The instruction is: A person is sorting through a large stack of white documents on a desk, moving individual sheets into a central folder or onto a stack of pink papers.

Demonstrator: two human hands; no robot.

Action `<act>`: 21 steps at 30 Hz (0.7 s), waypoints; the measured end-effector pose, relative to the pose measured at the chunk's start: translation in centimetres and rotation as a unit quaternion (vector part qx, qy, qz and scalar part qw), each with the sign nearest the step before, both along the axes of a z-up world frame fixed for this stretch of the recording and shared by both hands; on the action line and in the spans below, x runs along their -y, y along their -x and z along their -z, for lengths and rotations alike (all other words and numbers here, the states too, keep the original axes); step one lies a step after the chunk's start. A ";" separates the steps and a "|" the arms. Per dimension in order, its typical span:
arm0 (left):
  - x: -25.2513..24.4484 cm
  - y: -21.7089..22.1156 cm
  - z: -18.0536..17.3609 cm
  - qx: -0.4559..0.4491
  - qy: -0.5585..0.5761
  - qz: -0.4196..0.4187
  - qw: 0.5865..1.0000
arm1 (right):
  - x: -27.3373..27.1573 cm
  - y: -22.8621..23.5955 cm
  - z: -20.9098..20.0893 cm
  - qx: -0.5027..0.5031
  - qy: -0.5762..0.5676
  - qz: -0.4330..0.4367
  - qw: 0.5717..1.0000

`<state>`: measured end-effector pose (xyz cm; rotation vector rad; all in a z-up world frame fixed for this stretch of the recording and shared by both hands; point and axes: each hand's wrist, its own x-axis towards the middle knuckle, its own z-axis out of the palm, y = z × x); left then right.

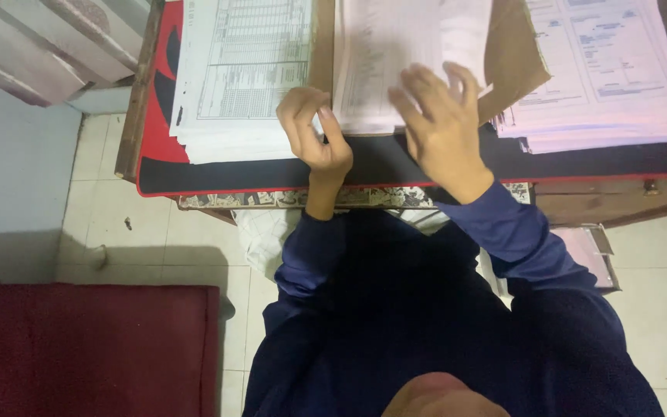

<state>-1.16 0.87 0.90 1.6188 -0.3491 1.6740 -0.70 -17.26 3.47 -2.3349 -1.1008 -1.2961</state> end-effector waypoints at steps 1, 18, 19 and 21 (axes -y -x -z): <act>0.2 0.2 -0.1 -0.022 0.002 -0.010 1.000 | -0.1 0.3 0.2 -0.015 0.007 -0.013 1.000; 0.2 0.0 -0.2 -0.077 -0.005 0.006 0.997 | 3.4 -0.5 1.7 -0.151 0.034 -0.043 0.987; 0.1 0.0 -0.1 -0.075 -0.002 0.004 0.997 | 3.4 -0.6 1.8 -0.148 0.039 -0.045 0.987; 0.1 0.0 -0.1 -0.075 -0.004 0.007 0.997 | 3.6 -0.8 2.3 -0.177 0.046 -0.056 0.982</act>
